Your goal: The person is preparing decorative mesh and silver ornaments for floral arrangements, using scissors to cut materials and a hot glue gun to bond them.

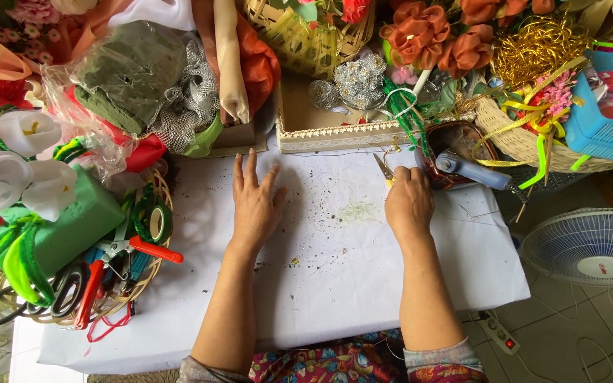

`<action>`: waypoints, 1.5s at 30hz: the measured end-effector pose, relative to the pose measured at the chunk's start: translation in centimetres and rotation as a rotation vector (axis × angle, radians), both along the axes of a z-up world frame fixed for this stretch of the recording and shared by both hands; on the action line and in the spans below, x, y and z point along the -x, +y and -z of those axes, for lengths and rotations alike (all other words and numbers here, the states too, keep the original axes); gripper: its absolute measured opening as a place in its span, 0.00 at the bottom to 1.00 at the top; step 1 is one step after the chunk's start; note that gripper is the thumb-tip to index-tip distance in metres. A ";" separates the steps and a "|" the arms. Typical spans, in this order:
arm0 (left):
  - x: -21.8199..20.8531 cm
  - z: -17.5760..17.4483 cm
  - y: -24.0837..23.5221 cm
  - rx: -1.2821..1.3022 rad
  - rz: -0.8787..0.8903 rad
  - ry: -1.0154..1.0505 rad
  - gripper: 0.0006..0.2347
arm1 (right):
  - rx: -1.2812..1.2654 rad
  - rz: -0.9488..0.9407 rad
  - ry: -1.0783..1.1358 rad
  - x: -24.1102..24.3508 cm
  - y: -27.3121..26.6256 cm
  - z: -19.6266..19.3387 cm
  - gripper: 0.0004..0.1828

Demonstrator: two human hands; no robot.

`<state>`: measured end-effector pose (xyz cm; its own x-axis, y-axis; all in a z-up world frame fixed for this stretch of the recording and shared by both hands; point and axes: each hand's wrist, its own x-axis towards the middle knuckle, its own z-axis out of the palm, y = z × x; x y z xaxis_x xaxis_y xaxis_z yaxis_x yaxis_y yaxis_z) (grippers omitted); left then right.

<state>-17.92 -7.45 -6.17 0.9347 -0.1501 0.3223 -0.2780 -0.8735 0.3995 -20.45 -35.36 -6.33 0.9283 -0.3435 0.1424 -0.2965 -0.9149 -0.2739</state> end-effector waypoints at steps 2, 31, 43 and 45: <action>-0.1 0.1 0.2 0.005 -0.003 -0.004 0.17 | -0.083 -0.029 -0.030 0.5 0.3 -1.4 0.14; -0.2 -0.2 0.4 0.026 -0.027 0.015 0.16 | -0.076 -0.024 0.032 1.2 0.6 -3.4 0.19; -0.2 -0.1 0.7 0.041 -0.022 -0.007 0.17 | -0.094 -0.028 0.030 1.1 1.7 -3.5 0.15; -0.2 -0.2 0.7 0.041 -0.026 -0.011 0.16 | -0.038 -0.106 -0.114 0.8 1.6 -2.1 0.15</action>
